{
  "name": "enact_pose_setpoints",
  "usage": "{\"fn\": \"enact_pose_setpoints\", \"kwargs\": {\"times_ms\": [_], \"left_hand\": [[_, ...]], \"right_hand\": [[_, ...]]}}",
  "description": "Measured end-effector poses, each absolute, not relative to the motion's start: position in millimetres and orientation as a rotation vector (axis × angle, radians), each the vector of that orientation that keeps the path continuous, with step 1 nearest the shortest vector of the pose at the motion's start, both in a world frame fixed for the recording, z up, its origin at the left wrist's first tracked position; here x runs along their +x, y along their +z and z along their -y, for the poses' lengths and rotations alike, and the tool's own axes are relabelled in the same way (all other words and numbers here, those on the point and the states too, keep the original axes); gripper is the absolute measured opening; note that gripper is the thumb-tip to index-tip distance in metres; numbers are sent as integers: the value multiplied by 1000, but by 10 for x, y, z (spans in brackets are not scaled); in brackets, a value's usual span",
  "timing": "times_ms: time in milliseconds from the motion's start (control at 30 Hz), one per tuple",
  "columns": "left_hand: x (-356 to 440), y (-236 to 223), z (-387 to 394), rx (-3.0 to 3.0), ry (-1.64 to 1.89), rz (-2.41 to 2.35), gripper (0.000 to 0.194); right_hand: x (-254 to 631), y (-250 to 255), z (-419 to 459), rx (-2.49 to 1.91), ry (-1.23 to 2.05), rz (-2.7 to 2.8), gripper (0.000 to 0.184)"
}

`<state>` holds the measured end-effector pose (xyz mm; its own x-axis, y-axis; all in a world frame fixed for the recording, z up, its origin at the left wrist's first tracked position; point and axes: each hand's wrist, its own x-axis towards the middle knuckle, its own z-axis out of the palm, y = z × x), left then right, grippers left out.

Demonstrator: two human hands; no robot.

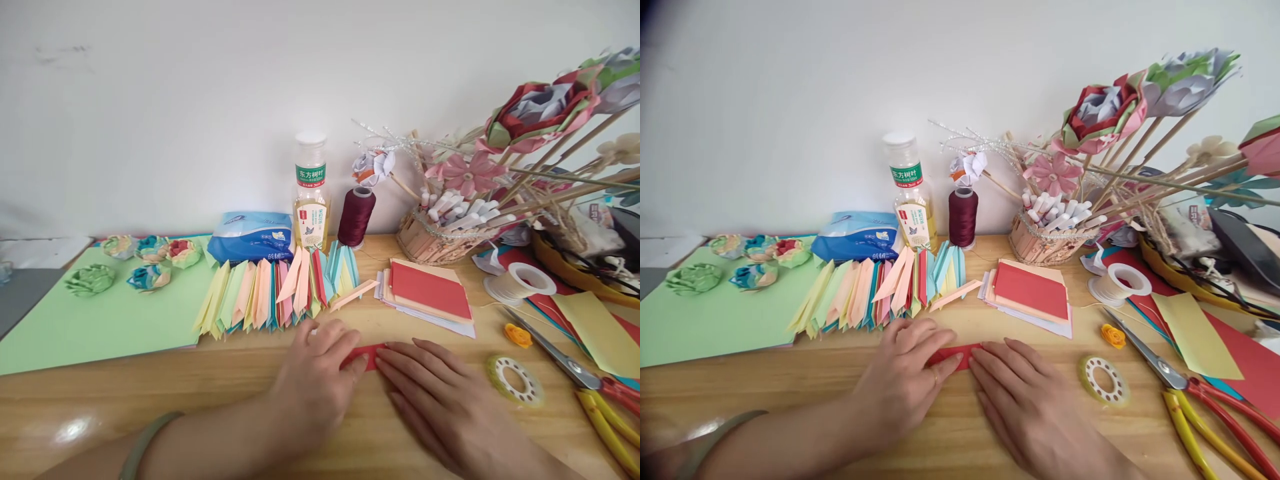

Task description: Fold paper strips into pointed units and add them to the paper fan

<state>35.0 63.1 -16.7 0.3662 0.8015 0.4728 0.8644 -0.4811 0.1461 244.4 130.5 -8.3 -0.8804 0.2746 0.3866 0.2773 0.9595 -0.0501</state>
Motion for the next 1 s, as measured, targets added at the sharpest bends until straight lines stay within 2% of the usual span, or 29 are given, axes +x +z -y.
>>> {"fn": "enact_pose_setpoints", "kwargs": {"times_ms": [200, 433, 567, 767, 1000], "left_hand": [[383, -302, -441, -2350, -499, 1189, 31], [463, -374, -351, -2259, -532, 1200, 35], [487, -334, -361, -2236, -542, 1210, 39], [531, -297, -353, -2206, -540, 1195, 39], [531, -312, -345, -2213, -497, 1161, 37]], "right_hand": [[2440, -28, -1321, -394, -6, 2740, 31], [2554, -49, -1364, -361, -6, 2810, 40], [2637, -132, -1339, -394, -160, 2902, 49], [2661, -147, -1258, -439, -385, 2852, 40], [2684, -160, -1163, -511, -427, 2779, 37]]}}
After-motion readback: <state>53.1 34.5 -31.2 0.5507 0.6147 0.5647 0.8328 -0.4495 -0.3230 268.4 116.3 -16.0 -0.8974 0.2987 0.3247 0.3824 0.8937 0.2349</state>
